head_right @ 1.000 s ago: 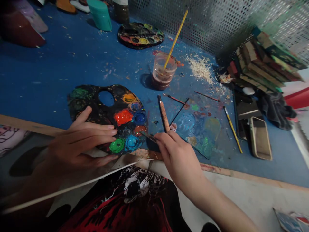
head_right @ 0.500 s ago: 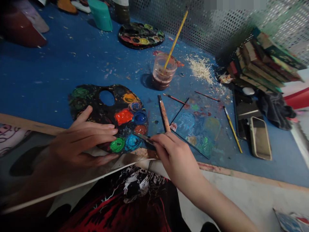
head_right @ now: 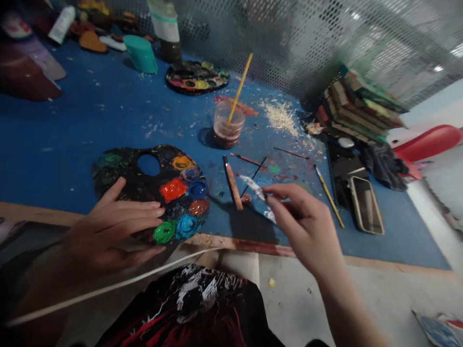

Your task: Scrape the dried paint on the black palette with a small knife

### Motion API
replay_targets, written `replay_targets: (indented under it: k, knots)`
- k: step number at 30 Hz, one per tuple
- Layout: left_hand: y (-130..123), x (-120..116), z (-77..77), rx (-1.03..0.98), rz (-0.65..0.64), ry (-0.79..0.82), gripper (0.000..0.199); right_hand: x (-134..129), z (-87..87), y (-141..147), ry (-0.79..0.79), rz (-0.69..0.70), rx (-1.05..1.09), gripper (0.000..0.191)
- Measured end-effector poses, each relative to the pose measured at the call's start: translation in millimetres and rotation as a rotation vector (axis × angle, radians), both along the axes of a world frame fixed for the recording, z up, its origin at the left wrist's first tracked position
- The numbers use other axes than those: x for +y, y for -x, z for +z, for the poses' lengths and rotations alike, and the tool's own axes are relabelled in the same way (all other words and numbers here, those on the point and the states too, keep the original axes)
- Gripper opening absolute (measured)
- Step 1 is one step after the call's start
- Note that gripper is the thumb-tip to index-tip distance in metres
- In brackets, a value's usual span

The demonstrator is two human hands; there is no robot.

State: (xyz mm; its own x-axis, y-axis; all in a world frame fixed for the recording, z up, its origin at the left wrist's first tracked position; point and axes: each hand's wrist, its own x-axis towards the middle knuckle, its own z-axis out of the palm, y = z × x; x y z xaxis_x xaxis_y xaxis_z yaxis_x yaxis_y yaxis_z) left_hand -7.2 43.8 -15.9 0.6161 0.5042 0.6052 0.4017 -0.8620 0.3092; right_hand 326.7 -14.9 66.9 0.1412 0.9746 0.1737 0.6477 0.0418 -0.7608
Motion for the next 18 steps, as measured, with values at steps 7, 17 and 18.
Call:
replay_targets:
  k: [7, 17, 18]
  knots:
    - [0, 10, -4.6, 0.007, 0.162, -0.014, 0.031, 67, -13.2, -113, -0.071, -0.298, -0.231, 0.044]
    - [-10, 23, -14.8, -0.219, 0.515, -0.264, 0.022, 212, -41.4, -201, 0.006, -0.351, -0.484, 0.039]
    - [-10, 24, -15.7, -0.208, 0.533, -0.298, 0.023, 221, -44.3, -201, 0.015, -0.337, -0.484, 0.039]
